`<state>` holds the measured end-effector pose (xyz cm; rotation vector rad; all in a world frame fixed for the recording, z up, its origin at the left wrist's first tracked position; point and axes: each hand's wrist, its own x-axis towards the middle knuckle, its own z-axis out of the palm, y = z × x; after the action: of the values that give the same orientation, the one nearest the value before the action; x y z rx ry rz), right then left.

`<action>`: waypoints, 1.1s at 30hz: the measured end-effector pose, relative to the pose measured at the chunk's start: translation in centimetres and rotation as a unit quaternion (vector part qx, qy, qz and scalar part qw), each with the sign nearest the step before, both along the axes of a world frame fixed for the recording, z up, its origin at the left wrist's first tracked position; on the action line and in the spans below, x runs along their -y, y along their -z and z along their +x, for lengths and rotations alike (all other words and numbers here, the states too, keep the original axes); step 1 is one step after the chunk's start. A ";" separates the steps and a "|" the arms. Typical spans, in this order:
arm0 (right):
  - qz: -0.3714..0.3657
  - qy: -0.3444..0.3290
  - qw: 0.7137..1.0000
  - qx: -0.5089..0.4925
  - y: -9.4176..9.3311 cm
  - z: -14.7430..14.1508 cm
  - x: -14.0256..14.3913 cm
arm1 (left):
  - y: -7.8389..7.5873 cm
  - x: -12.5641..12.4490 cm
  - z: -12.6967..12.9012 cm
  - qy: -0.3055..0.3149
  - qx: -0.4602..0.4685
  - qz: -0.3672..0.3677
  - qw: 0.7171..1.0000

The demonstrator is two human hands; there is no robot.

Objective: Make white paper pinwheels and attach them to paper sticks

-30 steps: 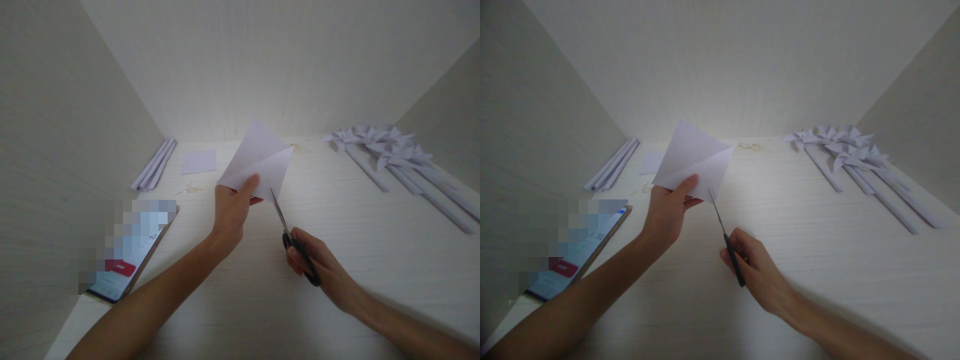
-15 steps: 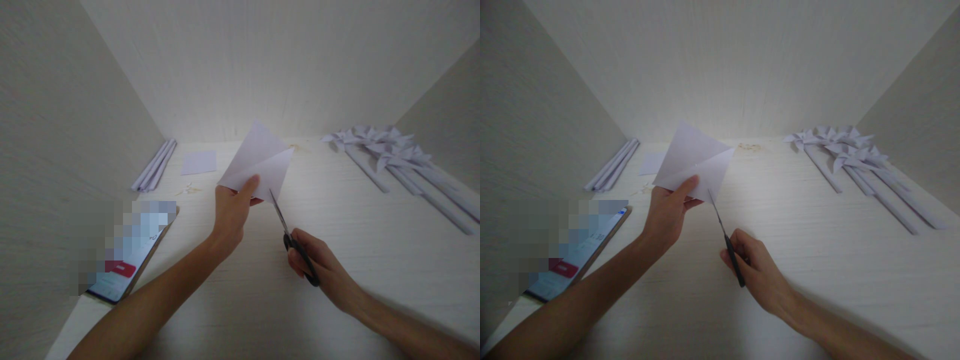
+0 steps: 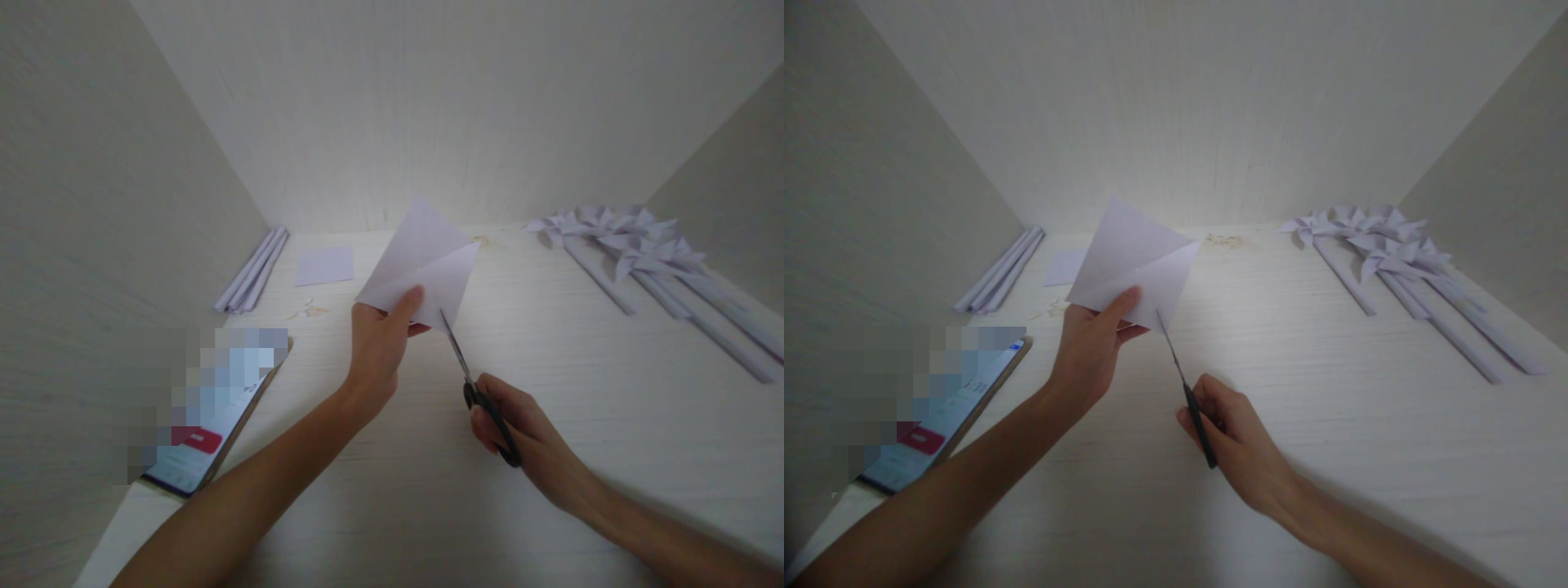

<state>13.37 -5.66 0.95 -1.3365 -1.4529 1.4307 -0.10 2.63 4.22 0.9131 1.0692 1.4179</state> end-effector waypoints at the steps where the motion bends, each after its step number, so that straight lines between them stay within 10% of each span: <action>1: -0.001 0.000 1.000 -0.001 0.0 0.0 0.0 | 0.0 0.0 0.0 0.001 0.001 0.001 1.000; 33: -0.008 0.013 1.000 0.012 0.0 0.1 -0.1 | 0.1 0.0 0.0 0.001 -0.011 0.004 1.000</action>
<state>13.44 -5.59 0.98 -1.3824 -1.4374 1.4166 -0.10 2.64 4.16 0.9381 1.0796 1.4133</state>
